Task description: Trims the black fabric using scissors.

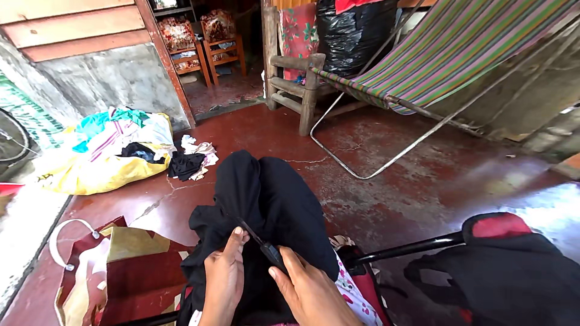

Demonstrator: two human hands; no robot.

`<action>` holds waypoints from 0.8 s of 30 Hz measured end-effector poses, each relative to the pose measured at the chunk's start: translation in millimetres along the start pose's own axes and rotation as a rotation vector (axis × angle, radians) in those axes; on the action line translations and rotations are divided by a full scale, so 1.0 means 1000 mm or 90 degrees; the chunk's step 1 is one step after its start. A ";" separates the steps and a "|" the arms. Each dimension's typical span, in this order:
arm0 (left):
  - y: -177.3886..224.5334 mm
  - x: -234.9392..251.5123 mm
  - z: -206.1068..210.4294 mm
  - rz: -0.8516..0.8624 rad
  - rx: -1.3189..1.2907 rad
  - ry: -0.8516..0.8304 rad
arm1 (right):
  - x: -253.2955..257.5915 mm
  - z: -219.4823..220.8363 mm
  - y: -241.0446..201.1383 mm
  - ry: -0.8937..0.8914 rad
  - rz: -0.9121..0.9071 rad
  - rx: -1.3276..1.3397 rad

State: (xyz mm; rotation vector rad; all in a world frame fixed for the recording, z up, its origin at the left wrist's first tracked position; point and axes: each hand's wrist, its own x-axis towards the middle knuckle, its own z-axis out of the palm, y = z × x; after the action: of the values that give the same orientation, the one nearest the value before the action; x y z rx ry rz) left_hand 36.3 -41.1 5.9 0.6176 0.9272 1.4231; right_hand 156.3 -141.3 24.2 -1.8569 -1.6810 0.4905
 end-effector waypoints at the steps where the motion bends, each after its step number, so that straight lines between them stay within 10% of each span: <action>1: 0.000 0.000 0.000 -0.001 0.002 -0.001 | 0.000 0.000 0.000 0.000 -0.002 -0.001; 24: -0.001 0.001 -0.001 0.008 -0.001 -0.009 | 0.001 0.001 0.002 0.011 -0.020 -0.023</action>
State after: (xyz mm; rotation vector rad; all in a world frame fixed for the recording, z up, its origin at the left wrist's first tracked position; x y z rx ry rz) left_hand 36.2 -40.9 4.1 0.6327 0.9114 1.4296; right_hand 157.2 -140.0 22.1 -1.8520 -1.7163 0.4326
